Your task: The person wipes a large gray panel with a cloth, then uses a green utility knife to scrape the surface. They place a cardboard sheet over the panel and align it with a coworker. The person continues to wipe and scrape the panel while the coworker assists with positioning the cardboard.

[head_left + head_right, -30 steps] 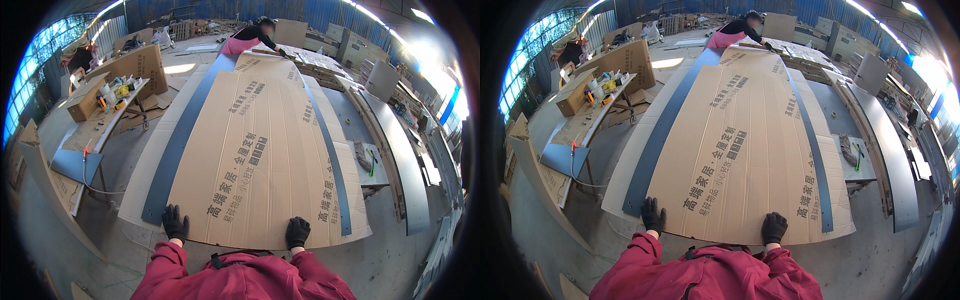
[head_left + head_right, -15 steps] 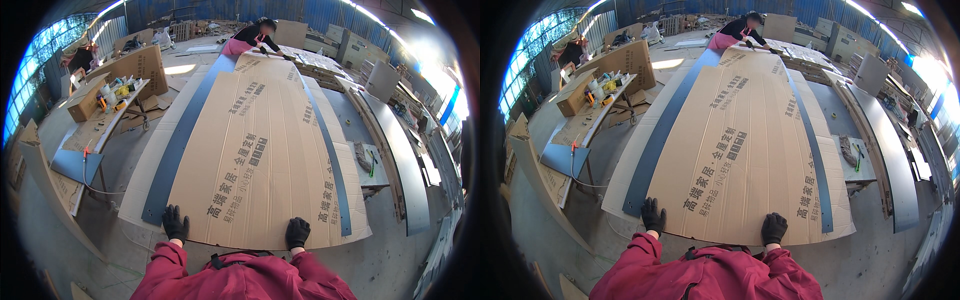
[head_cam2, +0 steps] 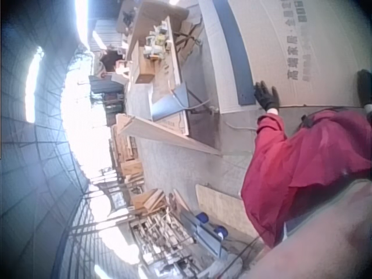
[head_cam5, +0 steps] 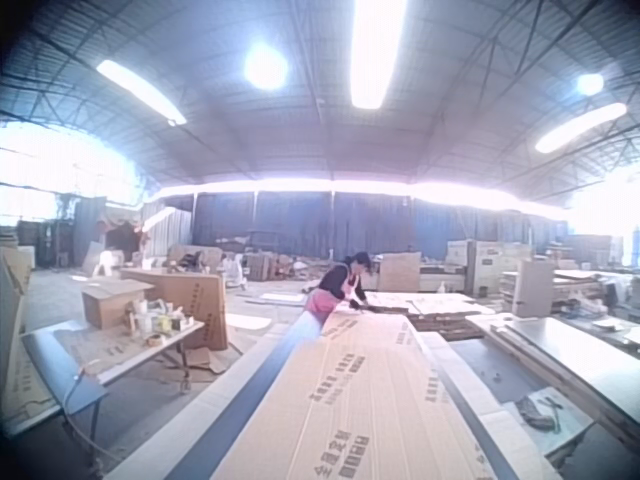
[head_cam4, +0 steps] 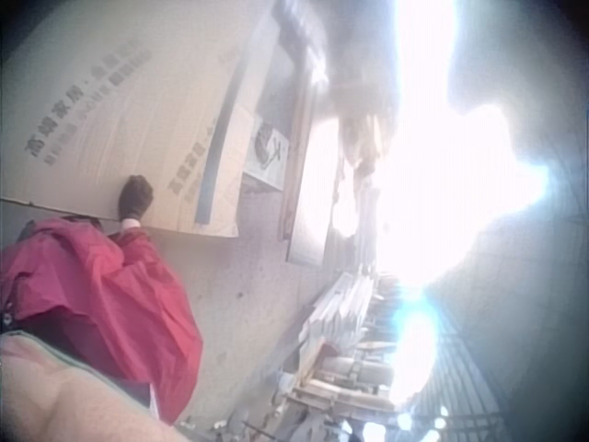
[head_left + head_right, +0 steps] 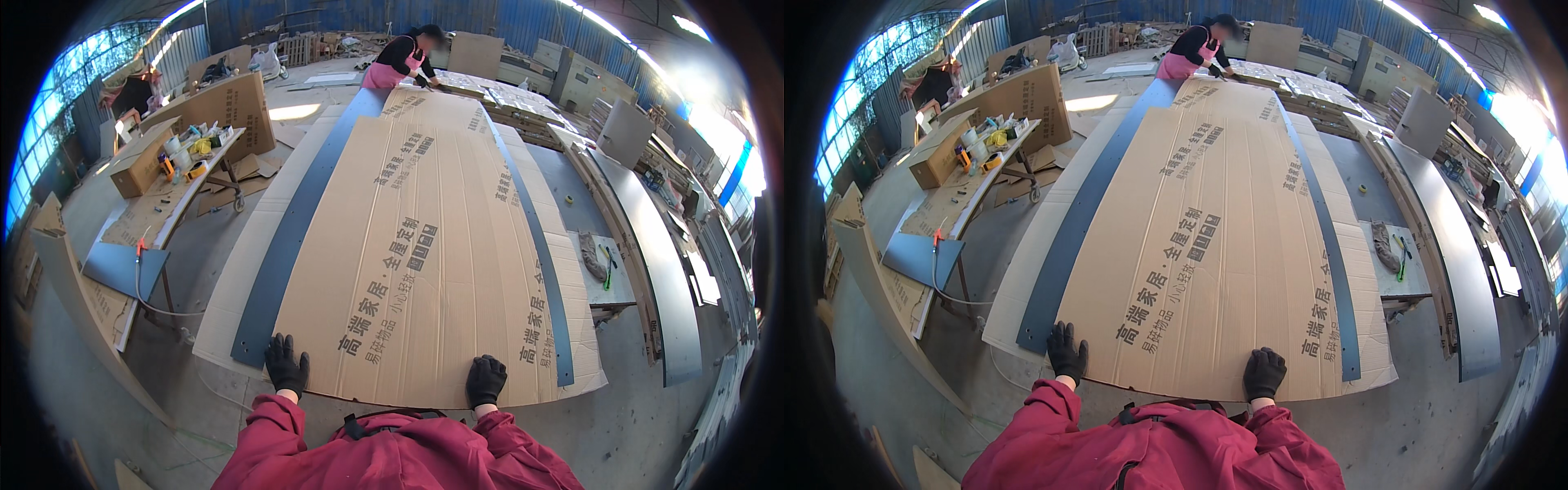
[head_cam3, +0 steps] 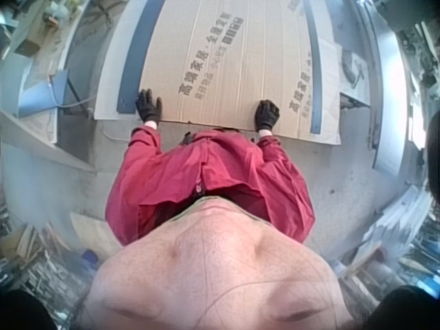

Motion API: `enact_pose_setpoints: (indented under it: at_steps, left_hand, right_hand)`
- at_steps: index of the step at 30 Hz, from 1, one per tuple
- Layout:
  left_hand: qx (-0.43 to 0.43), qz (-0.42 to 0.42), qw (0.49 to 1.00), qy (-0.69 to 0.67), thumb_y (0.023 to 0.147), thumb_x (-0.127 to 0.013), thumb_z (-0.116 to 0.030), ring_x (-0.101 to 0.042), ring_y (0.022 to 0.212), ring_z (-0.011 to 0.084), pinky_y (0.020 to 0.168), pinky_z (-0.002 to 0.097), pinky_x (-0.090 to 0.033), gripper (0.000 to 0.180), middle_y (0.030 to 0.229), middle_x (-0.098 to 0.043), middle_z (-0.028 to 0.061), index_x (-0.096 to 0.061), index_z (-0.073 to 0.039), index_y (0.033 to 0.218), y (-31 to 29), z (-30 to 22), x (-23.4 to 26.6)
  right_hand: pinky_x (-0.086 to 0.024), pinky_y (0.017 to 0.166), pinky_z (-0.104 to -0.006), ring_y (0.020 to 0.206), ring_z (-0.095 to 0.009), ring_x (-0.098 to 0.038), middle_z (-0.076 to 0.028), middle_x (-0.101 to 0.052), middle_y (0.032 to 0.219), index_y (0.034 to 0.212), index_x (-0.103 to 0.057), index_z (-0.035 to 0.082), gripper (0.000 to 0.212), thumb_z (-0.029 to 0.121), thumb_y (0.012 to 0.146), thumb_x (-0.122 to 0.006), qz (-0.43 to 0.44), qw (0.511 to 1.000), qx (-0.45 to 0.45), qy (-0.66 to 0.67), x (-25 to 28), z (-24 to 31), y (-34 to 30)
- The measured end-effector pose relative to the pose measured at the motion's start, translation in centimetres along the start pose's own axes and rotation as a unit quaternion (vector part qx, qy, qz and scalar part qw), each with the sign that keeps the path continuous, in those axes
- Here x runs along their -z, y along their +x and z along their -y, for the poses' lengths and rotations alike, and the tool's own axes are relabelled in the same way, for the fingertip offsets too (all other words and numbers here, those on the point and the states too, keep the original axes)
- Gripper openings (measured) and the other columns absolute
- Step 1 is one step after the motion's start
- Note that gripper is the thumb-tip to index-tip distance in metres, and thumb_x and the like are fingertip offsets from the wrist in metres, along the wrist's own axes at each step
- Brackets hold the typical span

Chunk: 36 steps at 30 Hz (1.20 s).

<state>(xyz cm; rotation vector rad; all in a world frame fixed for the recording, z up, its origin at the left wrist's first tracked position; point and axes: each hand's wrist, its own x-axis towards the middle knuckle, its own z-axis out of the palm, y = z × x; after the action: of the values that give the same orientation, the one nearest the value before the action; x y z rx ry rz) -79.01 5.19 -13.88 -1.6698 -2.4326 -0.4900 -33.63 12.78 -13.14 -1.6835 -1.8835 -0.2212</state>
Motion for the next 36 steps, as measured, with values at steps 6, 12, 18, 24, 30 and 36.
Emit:
enact_pose_setpoints:
  at_steps: [6,12,18,24,30,36]
  left_hand:
    - [-0.007,-0.01,1.0,-0.021,0.081,-0.056,-0.038,-0.026,0.133,0.0351,0.107,0.0498,-0.019,0.063,0.143,-0.03,0.0174,-0.04,-0.008,0.134,-0.31,0.11,0.19]
    - [-0.005,-0.022,0.999,-0.027,0.081,-0.056,-0.038,-0.026,0.133,0.0343,0.107,0.0498,-0.019,0.063,0.143,-0.031,0.0164,-0.04,-0.008,0.134,-0.66,0.15,0.04]
    - [-0.003,-0.016,1.0,-0.01,0.082,-0.054,-0.04,-0.026,0.133,0.0344,0.108,0.0496,-0.019,0.062,0.143,-0.031,0.0166,-0.04,-0.009,0.134,-0.57,0.22,-0.2]
    - [0.0,-0.011,1.0,-0.019,0.082,-0.054,-0.04,-0.026,0.133,0.0346,0.108,0.0495,-0.018,0.062,0.143,-0.03,0.017,-0.041,-0.008,0.134,-0.41,0.22,-0.23]
    - [0.001,-0.009,1.0,-0.007,0.082,-0.054,-0.039,-0.025,0.134,0.0343,0.108,0.0498,-0.017,0.062,0.144,-0.03,0.0168,-0.041,-0.008,0.134,-0.4,0.11,-0.2]
    - [0.002,-0.005,1.0,-0.016,0.082,-0.055,-0.039,-0.025,0.133,0.0343,0.108,0.0504,-0.017,0.062,0.143,-0.03,0.0169,-0.04,-0.009,0.134,-0.31,0.05,-0.02]
  right_hand:
    - [-0.042,0.079,-0.0417,0.092,-0.026,-0.057,-0.006,-0.063,0.09,0.082,-0.062,0.011,0.009,0.019,0.079,-0.059,0.005,1.0,-0.003,-0.015,-0.06,-0.05,-0.44]
    - [-0.042,0.082,-0.0419,0.095,-0.025,-0.056,-0.006,-0.062,0.093,0.083,-0.062,0.012,0.009,0.019,0.08,-0.058,0.032,0.999,-0.008,-0.025,-0.08,-0.27,-0.73]
    - [-0.042,0.08,-0.0425,0.095,-0.026,-0.055,-0.005,-0.062,0.093,0.084,-0.061,0.013,0.008,0.019,0.08,-0.057,0.017,1.0,0.004,-0.022,-0.05,-0.2,-0.74]
    - [-0.042,0.079,-0.0431,0.094,-0.027,-0.055,-0.005,-0.062,0.093,0.084,-0.061,0.013,0.008,0.019,0.08,-0.058,0.01,1.0,-0.011,-0.01,0.01,-0.11,-0.75]
    - [-0.042,0.078,-0.0425,0.092,-0.027,-0.055,-0.005,-0.062,0.092,0.083,-0.061,0.013,0.008,0.02,0.08,-0.058,0.004,1.0,-0.005,-0.005,-0.18,-0.22,-0.6]
    - [-0.041,0.079,-0.0414,0.091,-0.026,-0.055,-0.006,-0.061,0.09,0.081,-0.059,0.011,0.005,0.016,0.08,-0.057,0.006,1.0,-0.012,-0.001,0.01,0.05,-0.46]
